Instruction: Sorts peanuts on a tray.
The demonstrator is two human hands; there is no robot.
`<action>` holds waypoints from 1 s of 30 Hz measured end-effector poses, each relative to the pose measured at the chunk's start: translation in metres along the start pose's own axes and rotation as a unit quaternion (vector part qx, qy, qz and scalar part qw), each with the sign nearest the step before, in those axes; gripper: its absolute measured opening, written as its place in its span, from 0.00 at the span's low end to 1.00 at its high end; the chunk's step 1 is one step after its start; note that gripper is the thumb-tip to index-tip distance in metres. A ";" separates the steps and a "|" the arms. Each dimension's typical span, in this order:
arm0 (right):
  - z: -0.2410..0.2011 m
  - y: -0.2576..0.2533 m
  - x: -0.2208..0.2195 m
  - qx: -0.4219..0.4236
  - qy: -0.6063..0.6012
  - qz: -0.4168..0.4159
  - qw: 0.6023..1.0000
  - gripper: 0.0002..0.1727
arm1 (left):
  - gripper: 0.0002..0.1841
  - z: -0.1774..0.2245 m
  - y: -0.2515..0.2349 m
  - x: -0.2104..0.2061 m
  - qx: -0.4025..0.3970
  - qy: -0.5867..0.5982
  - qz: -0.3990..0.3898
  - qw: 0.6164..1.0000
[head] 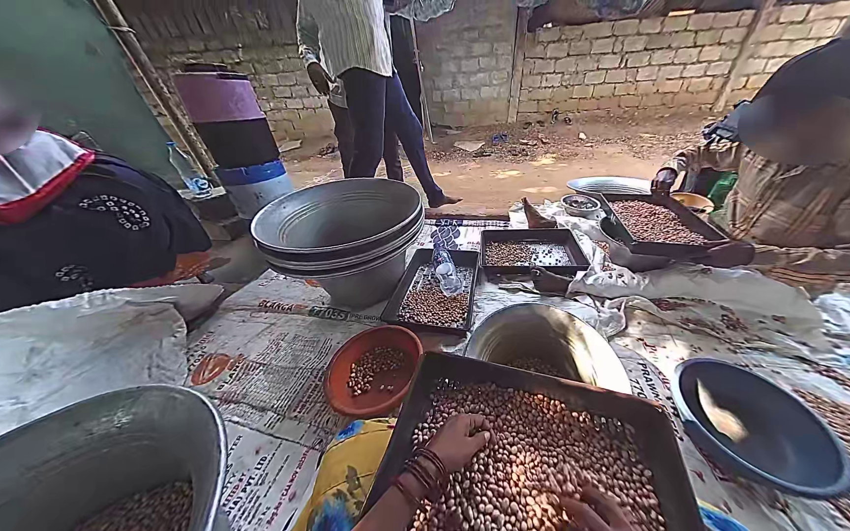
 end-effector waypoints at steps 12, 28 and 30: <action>0.036 0.039 0.066 -0.080 -0.009 0.126 0.989 0.18 | 0.14 0.006 0.004 0.002 0.015 0.034 -0.001 0.999; 0.020 0.023 0.038 -0.140 -0.026 0.107 0.984 0.08 | 0.14 0.070 0.017 -0.050 -0.106 -0.174 0.016 0.979; 0.017 0.010 0.034 -0.142 -0.020 0.087 0.986 0.10 | 0.14 0.082 0.014 -0.063 -0.125 -0.203 0.016 0.971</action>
Point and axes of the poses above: each hand's wrist, its own y-axis away from the middle knuckle, its own x-axis out of the back of the hand, z = x × y, the point moved 5 cm from there along -y, towards the middle knuckle, and after that the axes turned 5 degrees about y, right-handed, at the moved point
